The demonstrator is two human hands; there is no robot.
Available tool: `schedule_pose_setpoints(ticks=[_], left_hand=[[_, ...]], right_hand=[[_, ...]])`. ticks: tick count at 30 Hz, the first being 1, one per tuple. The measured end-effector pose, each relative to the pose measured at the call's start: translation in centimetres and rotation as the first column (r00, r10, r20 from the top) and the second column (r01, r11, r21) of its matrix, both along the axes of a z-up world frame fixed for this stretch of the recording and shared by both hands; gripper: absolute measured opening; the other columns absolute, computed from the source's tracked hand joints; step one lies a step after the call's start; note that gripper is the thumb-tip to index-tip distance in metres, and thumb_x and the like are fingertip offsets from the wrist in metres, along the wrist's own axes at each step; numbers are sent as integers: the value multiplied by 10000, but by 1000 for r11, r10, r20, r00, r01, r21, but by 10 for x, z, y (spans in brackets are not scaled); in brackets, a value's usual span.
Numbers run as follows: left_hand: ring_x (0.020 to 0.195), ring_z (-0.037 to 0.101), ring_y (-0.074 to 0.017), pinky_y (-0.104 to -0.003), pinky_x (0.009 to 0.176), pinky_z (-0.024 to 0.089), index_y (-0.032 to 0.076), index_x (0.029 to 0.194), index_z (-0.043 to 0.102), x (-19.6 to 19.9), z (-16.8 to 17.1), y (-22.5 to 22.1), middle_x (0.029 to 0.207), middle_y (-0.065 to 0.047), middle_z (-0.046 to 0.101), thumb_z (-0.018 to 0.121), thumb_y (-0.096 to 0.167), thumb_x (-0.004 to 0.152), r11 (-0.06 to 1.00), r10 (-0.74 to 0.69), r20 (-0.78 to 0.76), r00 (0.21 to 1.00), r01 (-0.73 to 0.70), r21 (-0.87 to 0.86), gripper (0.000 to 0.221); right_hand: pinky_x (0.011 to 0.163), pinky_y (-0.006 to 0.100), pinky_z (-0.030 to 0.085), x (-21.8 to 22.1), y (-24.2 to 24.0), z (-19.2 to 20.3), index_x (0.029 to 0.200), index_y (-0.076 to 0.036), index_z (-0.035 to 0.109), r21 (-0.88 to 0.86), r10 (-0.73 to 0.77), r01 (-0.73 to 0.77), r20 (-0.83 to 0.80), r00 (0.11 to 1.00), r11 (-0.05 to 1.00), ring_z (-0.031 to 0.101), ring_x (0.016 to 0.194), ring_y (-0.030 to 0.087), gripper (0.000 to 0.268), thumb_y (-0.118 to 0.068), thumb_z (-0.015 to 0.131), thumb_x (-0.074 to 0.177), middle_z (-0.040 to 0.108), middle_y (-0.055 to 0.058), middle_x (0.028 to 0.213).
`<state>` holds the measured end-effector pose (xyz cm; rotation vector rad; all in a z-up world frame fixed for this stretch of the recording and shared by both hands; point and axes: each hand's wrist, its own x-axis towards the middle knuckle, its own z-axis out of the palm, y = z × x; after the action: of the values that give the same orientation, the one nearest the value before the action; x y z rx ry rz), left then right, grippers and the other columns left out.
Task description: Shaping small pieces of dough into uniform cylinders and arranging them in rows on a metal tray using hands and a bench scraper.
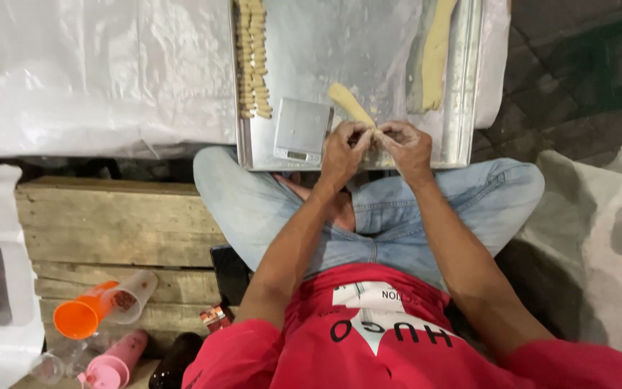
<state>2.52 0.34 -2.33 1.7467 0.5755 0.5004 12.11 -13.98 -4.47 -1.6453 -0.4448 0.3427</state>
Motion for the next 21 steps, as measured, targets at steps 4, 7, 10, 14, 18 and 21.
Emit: schedule_pose_setpoints(ticks=[4,7,10,14,18,21], left_hand=[[899,737,-399,-516,778,622,61,1051,727,-5,9,-2,919,-197,742,740,277,950,1000,-17,-116,993,15,-21,239],[893,742,-390,-508,778,612,93,1078,730,-8,-6,-6,922,-181,757,728,284,954,1000,-9,-151,988,6,-25,228],[1050,704,-411,-532,962,543,58,1075,721,9,-38,-4,1045,-220,736,670,331,987,996,-88,-179,980,87,-17,291],[1097,687,-394,-468,964,582,17,1030,743,18,-49,-12,1127,-184,690,734,63,923,942,-107,123,987,61,331,116],[1083,677,-379,-451,954,566,74,1096,742,-13,-26,-11,1201,-157,668,842,181,857,867,-163,341,926,-30,497,280],[914,698,-268,-377,903,574,121,974,748,-97,72,9,1001,-93,704,761,245,928,993,-116,251,961,113,27,133]], right_hand=[[694,359,649,13,-18,-35,1042,34,685,200,-57,169,-470,881,965,758,792,284,225,72,794,849,690,158,912],[586,239,587,10,-17,-18,1039,-20,689,216,-30,179,-555,831,960,776,746,239,213,61,784,867,719,113,890],[795,369,628,19,-21,-35,1185,17,661,146,-166,287,-542,824,947,751,878,257,298,32,746,900,675,113,996],[723,356,627,29,-53,-17,1084,6,670,388,30,245,-581,813,889,748,780,269,193,74,694,905,683,150,893],[766,311,513,12,-130,3,1053,-70,617,672,344,134,-527,777,728,632,813,202,96,-4,599,986,599,84,942],[654,285,467,-40,-203,1,959,-88,581,801,550,182,-537,639,570,572,713,176,75,-43,640,959,536,54,880]])
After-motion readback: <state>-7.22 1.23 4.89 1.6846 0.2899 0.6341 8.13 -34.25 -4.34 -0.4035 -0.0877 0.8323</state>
